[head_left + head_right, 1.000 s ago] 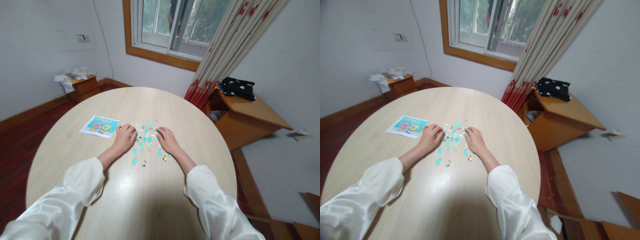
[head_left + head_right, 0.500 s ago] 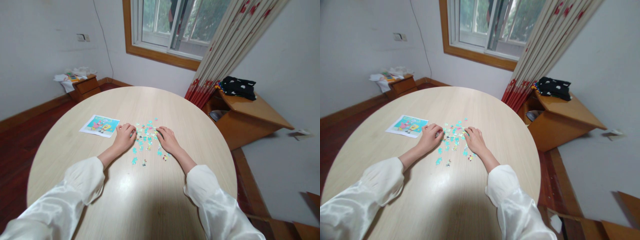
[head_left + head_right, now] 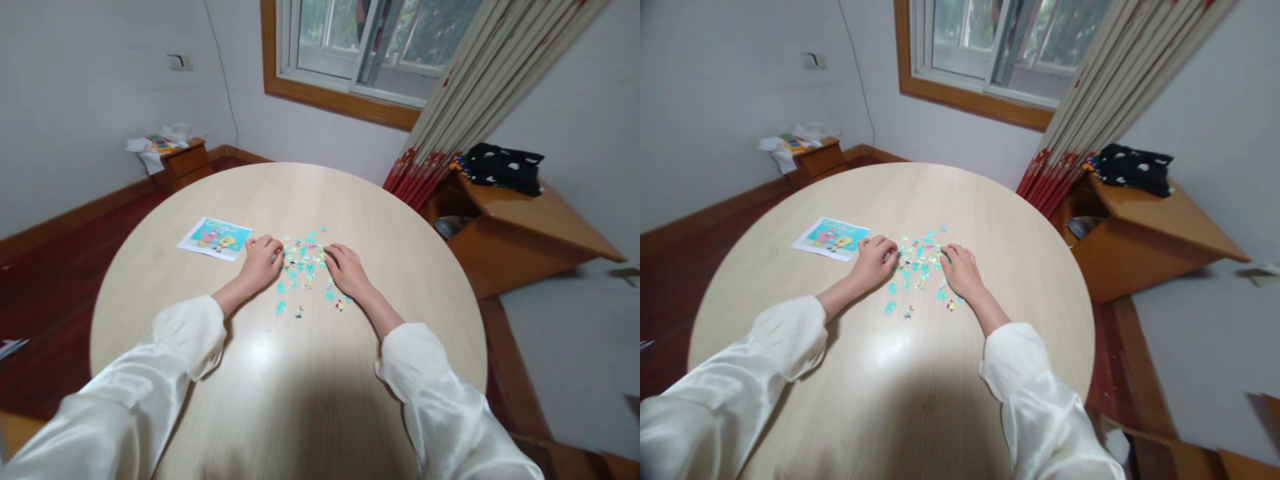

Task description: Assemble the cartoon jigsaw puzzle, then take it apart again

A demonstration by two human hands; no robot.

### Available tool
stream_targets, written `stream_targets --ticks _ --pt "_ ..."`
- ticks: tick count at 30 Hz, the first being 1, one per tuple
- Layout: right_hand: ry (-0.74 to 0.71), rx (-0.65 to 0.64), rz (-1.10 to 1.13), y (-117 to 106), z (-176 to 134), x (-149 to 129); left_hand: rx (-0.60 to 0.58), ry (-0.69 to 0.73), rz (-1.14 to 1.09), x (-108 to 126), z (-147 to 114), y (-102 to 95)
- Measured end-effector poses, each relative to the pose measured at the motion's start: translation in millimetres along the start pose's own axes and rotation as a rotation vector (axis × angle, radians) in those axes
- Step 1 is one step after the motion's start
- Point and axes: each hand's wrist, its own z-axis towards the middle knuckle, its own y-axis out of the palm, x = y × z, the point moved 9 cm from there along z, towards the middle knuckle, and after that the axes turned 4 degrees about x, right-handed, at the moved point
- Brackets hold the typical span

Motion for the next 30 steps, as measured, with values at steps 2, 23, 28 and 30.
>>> stream_targets --ticks 2,23,28,30 --pt "0.007 0.005 -0.001 0 0 2 -0.011 -0.001 -0.002 1 0 0.2" --pt "0.033 -0.029 -0.143 -17 -28 -34 -0.102 0.204 0.133 38 -39 -2.1" --pt "0.013 -0.191 -0.201 0 -56 -50 -0.269 0.277 0.224 50 -78 20.1" --pt "0.023 -0.188 -0.213 4 -54 -50 -0.28 0.237 0.241 46 -75 25.6"
